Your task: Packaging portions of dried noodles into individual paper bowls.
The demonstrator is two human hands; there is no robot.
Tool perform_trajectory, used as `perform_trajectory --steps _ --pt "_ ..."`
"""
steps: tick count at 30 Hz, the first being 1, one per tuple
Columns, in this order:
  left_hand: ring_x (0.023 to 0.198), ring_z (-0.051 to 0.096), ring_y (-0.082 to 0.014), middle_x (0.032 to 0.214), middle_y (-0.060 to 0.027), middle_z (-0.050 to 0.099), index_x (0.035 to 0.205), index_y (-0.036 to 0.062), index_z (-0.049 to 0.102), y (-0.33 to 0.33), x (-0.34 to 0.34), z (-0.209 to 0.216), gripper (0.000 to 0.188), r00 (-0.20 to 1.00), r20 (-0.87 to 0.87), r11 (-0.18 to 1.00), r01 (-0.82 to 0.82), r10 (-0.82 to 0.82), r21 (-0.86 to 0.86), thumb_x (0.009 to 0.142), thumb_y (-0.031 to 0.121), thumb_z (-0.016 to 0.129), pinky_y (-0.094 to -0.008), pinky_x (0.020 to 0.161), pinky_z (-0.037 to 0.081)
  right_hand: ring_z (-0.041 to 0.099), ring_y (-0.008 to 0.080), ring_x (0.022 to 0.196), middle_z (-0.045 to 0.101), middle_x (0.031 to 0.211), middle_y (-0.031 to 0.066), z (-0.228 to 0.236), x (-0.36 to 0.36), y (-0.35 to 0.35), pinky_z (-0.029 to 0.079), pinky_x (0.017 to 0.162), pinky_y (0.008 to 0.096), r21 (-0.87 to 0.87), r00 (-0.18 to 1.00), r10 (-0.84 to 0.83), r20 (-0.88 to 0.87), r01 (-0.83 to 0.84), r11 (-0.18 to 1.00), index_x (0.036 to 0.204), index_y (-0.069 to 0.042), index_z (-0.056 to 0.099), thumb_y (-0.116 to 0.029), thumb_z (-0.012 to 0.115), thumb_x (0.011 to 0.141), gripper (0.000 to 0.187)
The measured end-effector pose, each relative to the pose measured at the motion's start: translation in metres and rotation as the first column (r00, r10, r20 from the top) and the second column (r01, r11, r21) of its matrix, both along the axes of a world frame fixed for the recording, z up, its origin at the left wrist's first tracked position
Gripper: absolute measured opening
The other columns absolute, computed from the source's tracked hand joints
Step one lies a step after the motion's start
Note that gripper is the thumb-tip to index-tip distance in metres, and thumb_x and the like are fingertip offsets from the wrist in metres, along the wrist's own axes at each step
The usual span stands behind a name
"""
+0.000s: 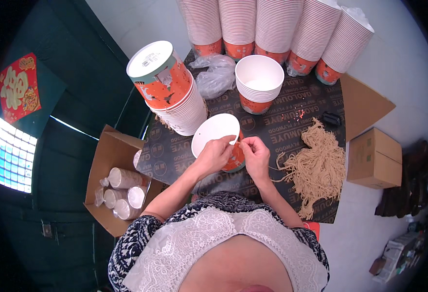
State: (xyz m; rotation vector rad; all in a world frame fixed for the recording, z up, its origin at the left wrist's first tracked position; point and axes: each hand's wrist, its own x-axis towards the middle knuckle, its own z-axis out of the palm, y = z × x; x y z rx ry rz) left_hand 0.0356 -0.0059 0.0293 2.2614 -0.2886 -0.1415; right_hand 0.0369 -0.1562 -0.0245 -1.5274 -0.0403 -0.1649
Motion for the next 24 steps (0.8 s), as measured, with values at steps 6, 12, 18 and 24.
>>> perform_trajectory --steps 6,12,18,24 --pt "0.070 0.062 -0.0146 0.077 -0.0125 0.066 0.119 -0.0022 0.058 -0.003 -0.001 0.003 0.029 0.996 -0.085 0.998 0.000 -0.006 -0.067 0.092 0.006 0.051 -0.0311 0.062 0.049 0.052 0.0037 0.062 0.060 0.072 -0.0005 -0.001 0.001 0.001 0.044 0.056 0.0217 -0.002 1.000 0.000 0.008 0.000 1.000 0.087 0.000 0.062 -0.005 0.063 0.086 0.005" --pt "0.081 0.060 -0.0132 0.086 -0.0111 0.066 0.110 -0.0046 0.061 0.001 0.008 -0.006 0.024 0.996 -0.067 0.969 0.037 -0.055 -0.243 0.090 0.006 0.052 -0.0287 0.073 0.049 0.052 0.0040 0.063 0.060 0.072 -0.0003 -0.006 0.000 0.001 0.044 0.056 0.0216 0.024 1.000 0.005 0.006 -0.005 1.000 0.088 0.000 0.062 -0.004 0.063 0.087 0.005" --pt "0.080 0.059 -0.0106 0.085 -0.0080 0.067 0.103 -0.0045 0.062 -0.003 0.010 -0.020 0.020 0.990 -0.128 0.958 0.022 -0.062 -0.286 0.087 0.004 0.055 -0.0268 0.072 0.049 0.052 0.0041 0.063 0.060 0.073 -0.0001 -0.001 -0.005 -0.001 0.044 0.056 0.0218 -0.024 1.000 -0.005 0.004 0.005 1.000 0.089 0.001 0.061 -0.004 0.062 0.087 0.005" --pt "0.068 0.062 -0.0154 0.074 -0.0124 0.066 0.090 -0.0031 0.064 -0.010 0.012 -0.025 0.012 0.998 -0.052 0.969 0.009 -0.023 -0.245 0.085 0.006 0.058 -0.0310 0.063 0.049 0.052 0.0042 0.063 0.060 0.073 0.0004 -0.004 -0.008 -0.005 0.044 0.056 0.0222 -0.040 0.999 -0.034 -0.014 0.033 0.999 0.087 0.001 0.061 -0.004 0.062 0.087 0.005"
